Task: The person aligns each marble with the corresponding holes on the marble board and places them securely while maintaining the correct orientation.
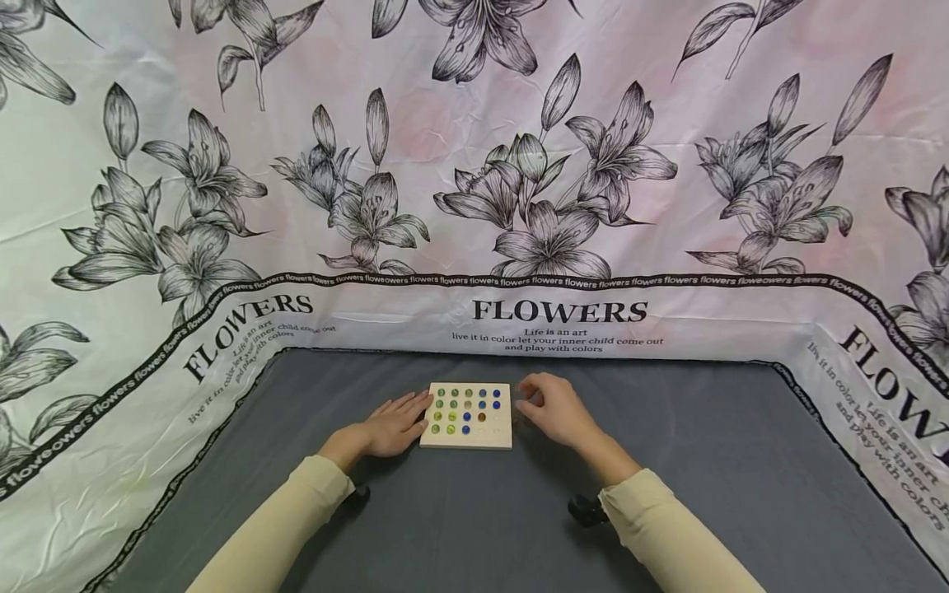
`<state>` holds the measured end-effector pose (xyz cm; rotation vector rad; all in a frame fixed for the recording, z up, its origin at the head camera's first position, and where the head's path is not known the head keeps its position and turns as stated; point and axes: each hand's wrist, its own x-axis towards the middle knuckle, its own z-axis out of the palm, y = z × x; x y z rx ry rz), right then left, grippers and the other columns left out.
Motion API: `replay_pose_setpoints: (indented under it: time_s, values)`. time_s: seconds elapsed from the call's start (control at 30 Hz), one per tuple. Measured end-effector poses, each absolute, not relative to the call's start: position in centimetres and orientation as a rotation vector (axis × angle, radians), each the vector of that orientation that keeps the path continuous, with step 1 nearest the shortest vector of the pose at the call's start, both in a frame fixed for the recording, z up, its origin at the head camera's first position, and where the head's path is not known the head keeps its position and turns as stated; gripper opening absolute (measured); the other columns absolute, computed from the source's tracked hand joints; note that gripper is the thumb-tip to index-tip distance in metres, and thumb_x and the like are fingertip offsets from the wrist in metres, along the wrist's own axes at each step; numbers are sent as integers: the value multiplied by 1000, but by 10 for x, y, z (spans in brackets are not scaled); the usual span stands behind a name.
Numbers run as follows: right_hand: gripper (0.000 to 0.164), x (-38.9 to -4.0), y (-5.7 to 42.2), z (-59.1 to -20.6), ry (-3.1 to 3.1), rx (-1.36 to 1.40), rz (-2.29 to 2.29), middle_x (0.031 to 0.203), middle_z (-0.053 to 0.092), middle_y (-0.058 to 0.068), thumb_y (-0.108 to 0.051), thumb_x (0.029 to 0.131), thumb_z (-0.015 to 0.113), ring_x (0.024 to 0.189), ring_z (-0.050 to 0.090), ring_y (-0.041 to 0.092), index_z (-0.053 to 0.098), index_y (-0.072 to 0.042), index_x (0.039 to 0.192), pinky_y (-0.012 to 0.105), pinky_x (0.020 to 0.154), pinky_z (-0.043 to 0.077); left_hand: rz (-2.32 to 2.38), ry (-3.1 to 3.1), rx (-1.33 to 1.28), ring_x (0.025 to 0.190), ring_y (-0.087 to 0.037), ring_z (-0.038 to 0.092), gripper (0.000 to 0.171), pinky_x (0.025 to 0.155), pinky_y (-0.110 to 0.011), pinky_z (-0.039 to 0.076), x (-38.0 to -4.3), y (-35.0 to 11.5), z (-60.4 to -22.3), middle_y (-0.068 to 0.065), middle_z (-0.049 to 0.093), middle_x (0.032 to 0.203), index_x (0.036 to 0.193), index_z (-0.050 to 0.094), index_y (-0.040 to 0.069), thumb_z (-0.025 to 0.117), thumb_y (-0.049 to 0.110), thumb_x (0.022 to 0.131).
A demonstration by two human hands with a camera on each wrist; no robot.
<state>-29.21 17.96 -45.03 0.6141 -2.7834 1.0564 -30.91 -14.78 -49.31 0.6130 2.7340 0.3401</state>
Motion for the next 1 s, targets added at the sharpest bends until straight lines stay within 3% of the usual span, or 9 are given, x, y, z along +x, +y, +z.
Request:
replay_pose_setpoints:
  time_s: [0.3,0.6,1.0]
  values:
    - [23,-300,193,-464,-2828,585,1050,107,69,13,-9,96,72,88,67,23,70,2,116,38,71,57,357,2725,623,159,-23,8,59,127,-54,6,-307,-147,-493,3,11,172,167,15,23,29,43,113]
    - [18,-309,199,-474,-2868,565,1058,94,71,7,-11,94,74,75,60,14,74,0,108,33,61,49,367,2721,614,159,-24,10,58,127,-54,7,-301,-145,-481,1,13,172,166,17,20,30,40,113]
    - [7,-317,196,-481,-2870,561,1042,87,70,2,-11,93,75,70,54,13,77,-5,96,31,62,45,342,2714,618,159,-25,8,59,127,-53,7,-302,-146,-479,0,11,172,167,16,18,28,40,113]
